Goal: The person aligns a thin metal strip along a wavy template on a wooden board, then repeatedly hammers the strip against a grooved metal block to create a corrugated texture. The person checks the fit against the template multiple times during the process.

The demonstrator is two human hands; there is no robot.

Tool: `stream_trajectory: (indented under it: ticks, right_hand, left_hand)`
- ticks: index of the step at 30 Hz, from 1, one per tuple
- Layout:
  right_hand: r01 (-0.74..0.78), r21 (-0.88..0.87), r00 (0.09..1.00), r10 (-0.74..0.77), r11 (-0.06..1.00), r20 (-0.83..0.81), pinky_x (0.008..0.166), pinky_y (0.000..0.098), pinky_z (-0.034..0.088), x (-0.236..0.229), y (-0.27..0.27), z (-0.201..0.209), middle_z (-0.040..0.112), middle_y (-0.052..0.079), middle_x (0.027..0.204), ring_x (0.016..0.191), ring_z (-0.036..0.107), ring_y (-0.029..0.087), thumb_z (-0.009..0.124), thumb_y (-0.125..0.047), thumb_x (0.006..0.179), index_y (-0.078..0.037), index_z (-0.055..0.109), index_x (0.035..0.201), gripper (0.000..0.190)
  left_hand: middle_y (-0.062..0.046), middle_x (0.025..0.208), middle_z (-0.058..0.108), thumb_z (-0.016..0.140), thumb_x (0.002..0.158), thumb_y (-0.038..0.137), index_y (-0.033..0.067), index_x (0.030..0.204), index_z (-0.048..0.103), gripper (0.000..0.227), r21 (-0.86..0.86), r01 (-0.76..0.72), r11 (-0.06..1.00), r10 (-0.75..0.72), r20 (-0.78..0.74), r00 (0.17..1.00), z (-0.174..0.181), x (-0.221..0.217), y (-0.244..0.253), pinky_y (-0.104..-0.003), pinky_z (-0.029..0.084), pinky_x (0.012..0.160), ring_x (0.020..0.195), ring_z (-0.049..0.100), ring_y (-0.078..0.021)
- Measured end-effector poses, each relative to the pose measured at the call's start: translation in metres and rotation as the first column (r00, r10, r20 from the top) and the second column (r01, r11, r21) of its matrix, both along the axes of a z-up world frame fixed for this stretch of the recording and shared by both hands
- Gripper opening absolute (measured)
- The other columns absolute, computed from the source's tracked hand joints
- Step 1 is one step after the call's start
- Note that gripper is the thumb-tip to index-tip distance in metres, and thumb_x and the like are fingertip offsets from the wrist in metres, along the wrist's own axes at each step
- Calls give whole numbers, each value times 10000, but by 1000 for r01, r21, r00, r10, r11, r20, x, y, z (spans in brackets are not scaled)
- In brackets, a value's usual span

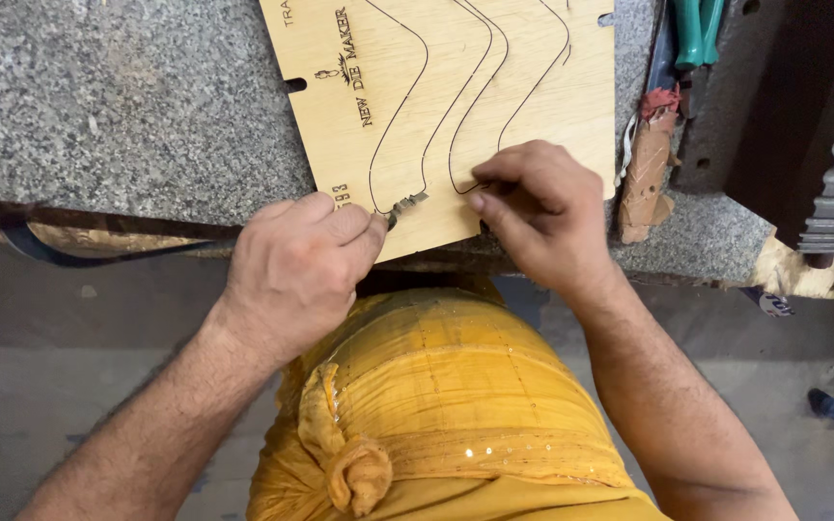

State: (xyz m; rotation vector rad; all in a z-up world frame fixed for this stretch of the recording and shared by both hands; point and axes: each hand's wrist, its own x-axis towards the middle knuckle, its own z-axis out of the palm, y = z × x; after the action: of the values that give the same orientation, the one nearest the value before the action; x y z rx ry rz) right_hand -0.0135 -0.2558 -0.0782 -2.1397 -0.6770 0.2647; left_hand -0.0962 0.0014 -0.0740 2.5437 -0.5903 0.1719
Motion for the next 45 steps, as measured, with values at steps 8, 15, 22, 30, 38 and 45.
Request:
stream_trajectory:
  ticks: [8,15,22,30,38,45]
  right_hand:
    - [-175,-95,967,189,980,172,822,364,450,7,25,-7,716,35,1032,923,653,226,825,-91,897,-109,738,1065,191]
    - [-185,-73,963,196,980,183,829,360,444,8,25,-9,712,19,1030,931,651,215,818,-69,884,-122,744,1026,169]
    - [-197,-74,958,208,978,198,819,361,427,8,25,-11,710,9,1028,915,634,216,817,-65,875,-127,743,1022,176]
    - [-178,-87,965,191,980,180,816,352,428,7,25,-11,711,-1,1024,916,642,197,811,-49,885,-132,741,1009,165]
    - [-181,-81,964,193,980,184,827,354,432,7,25,-12,712,1,1036,931,644,199,810,-46,880,-130,738,1011,171]
    - [-181,-91,963,196,979,184,825,363,431,7,25,-11,711,5,1033,929,643,210,809,-45,869,-130,734,1014,184]
  left_hand:
    - [-16,867,655,654,868,83,32,990,756,167,-42,-5,999,5,12,1000,3,2,1,-356,485,656,777,607,-193]
    - [-9,873,662,652,849,88,34,995,758,188,-52,10,999,-11,-22,1000,5,3,3,-365,489,656,773,604,-197]
    - [-4,854,646,662,871,87,37,997,761,167,-25,15,1000,-15,5,1000,6,3,3,-352,484,637,769,603,-184]
    - [-7,840,642,663,887,84,36,963,758,130,-19,12,1000,-12,9,1000,4,5,3,-340,478,623,751,599,-172]
    - [-9,832,630,663,884,96,37,962,754,134,-31,17,999,-17,11,1000,5,5,3,-345,483,633,761,603,-178]
    - [-3,843,631,662,857,106,49,966,751,152,-25,26,999,-26,1,1000,5,5,3,-350,490,648,780,607,-183]
